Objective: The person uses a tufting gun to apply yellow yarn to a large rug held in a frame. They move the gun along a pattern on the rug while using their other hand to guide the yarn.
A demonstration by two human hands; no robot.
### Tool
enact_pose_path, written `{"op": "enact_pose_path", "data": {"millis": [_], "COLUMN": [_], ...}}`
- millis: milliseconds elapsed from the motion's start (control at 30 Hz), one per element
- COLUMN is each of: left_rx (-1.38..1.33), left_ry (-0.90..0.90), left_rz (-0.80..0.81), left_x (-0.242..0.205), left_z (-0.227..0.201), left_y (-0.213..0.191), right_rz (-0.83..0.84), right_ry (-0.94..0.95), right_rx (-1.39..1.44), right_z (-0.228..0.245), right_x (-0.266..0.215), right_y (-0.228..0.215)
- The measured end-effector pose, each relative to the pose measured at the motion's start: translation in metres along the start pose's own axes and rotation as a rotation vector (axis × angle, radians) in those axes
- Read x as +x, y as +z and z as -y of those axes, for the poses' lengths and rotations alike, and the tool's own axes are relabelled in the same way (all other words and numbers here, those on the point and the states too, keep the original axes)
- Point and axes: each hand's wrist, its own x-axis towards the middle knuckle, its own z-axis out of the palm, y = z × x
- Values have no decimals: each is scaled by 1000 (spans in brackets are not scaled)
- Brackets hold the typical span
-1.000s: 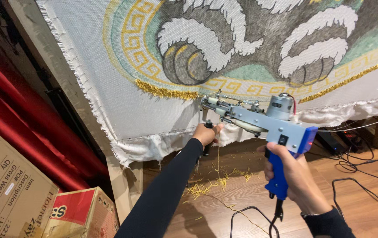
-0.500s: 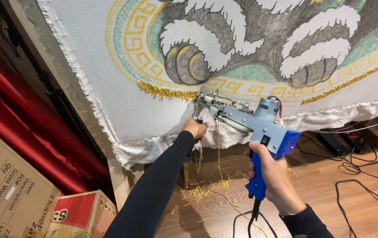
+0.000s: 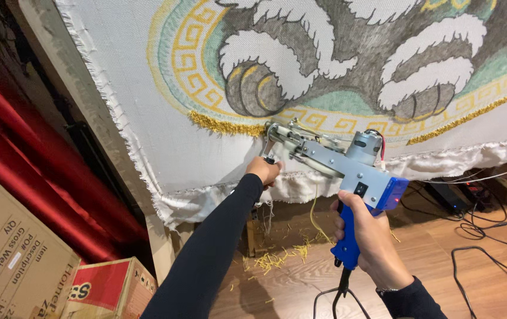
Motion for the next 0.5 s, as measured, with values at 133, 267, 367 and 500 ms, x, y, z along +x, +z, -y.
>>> {"op": "enact_pose_path", "data": {"millis": [133,267,367,500], "left_rx": [-143,-276,-502,-635], "left_ry": [14,45,257,278], "left_rz": [22,83,143,275], "left_x": [-6,-3,-4,-22], "left_z": [2,16,18,14], "left_y": [10,33,65,84], "right_rz": [97,65,72,100], "right_ry": [-66,-5,14,-7], "right_rx": [37,37,12,-15], "right_z": [-4,-2,4,11], "right_x": [-1,-3,-5,-5], "right_y": [-12,-31,-57,-93]}}
